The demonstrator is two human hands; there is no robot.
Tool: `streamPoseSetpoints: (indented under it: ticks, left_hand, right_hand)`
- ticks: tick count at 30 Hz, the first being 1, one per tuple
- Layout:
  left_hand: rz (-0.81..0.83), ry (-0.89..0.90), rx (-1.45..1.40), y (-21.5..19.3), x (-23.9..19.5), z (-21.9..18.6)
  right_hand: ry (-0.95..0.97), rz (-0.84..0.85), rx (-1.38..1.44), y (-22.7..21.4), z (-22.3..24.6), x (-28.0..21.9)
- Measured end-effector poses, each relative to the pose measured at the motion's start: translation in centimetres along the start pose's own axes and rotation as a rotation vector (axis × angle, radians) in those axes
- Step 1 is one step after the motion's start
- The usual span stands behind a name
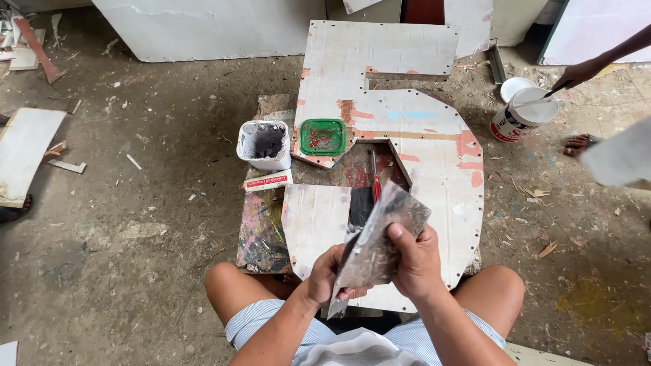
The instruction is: Applying filler and scraping the edges of a large wooden letter to prepare it for finishing.
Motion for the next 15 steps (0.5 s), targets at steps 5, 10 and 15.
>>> streamPoseSetpoints:
  ticks: [5, 10, 15]
  left_hand:
    - [0.122, 0.017, 0.085, 3.7, -0.5, -2.1]
    - [-0.319, 0.418, 0.71, 1.8, -0.8, -4.8]
    - [-0.409, 0.545, 0.904, 2.3, -3.4, -7.9]
  right_hand:
    - [0.028, -0.125, 0.016, 0.6, 1.0, 0.8]
    - [-0.024, 0.157, 0.099, 0.0, 0.9, -1.4]
    - [0.08, 0.143, 0.023, 0.1, 5.4, 1.3]
Point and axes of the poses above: each hand's wrist, its own x-axis towards the middle knuckle, its own y-axis out of the palm, z = x × y, the point moved 4 cm from there along x, towards the middle knuckle, and after that the axes turned 12 degrees about -y, right-handed, at the moved point
